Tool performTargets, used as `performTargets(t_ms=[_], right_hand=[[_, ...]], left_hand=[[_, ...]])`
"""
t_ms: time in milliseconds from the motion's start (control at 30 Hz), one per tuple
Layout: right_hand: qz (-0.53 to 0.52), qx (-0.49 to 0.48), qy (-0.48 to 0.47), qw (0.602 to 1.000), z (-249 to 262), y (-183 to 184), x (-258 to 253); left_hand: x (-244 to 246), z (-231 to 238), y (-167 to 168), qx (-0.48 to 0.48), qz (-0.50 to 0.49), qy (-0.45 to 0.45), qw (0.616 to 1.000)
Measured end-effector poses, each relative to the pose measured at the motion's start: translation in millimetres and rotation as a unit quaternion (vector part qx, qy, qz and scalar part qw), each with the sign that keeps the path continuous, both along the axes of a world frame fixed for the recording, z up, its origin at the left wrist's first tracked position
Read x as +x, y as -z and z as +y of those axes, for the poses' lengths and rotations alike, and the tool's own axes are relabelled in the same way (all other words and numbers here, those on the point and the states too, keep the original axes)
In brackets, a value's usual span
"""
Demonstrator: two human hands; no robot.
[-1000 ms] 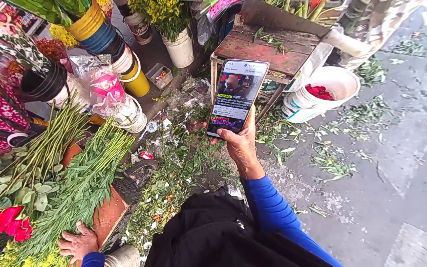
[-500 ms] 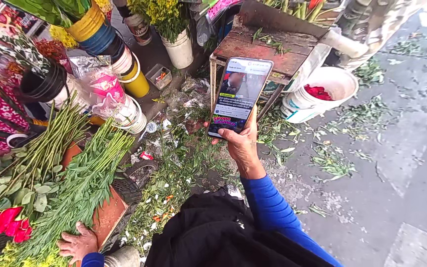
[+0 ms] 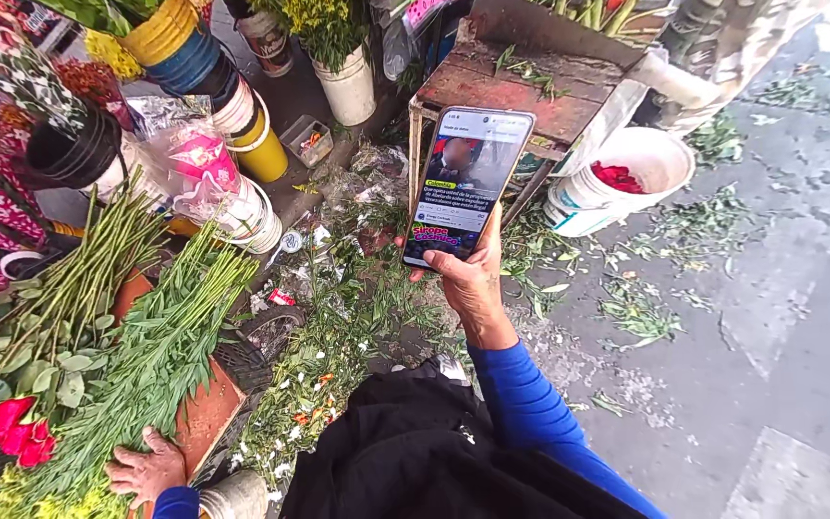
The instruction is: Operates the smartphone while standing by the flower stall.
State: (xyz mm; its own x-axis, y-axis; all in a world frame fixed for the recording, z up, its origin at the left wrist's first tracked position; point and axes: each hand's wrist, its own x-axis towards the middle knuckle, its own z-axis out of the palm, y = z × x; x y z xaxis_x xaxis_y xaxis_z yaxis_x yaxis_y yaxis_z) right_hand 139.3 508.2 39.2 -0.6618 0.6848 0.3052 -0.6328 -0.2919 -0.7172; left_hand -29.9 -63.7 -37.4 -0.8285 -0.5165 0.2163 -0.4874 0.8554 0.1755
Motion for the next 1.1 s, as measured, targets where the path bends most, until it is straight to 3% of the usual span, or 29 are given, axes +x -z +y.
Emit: performTargets(t_ms=[533, 667, 800, 1100], right_hand=[[0.016, -0.013, 0.011, 1.0, 0, -8, 9], [0.007, -0.015, 0.013, 1.0, -2, -9, 9], [0.008, -0.017, 0.007, 1.0, -2, -9, 7], [-0.003, -0.023, 0.005, 1.0, -3, -8, 4]], left_hand=[[-1, -3, 3, 0.002, 0.008, -0.005, 1.0], [13, 25, -22, -0.039, -0.037, -0.021, 0.998], [-1, 1, 0, 0.003, 0.006, -0.006, 1.0], [0, 2, -2, 0.004, 0.004, -0.001, 1.0]])
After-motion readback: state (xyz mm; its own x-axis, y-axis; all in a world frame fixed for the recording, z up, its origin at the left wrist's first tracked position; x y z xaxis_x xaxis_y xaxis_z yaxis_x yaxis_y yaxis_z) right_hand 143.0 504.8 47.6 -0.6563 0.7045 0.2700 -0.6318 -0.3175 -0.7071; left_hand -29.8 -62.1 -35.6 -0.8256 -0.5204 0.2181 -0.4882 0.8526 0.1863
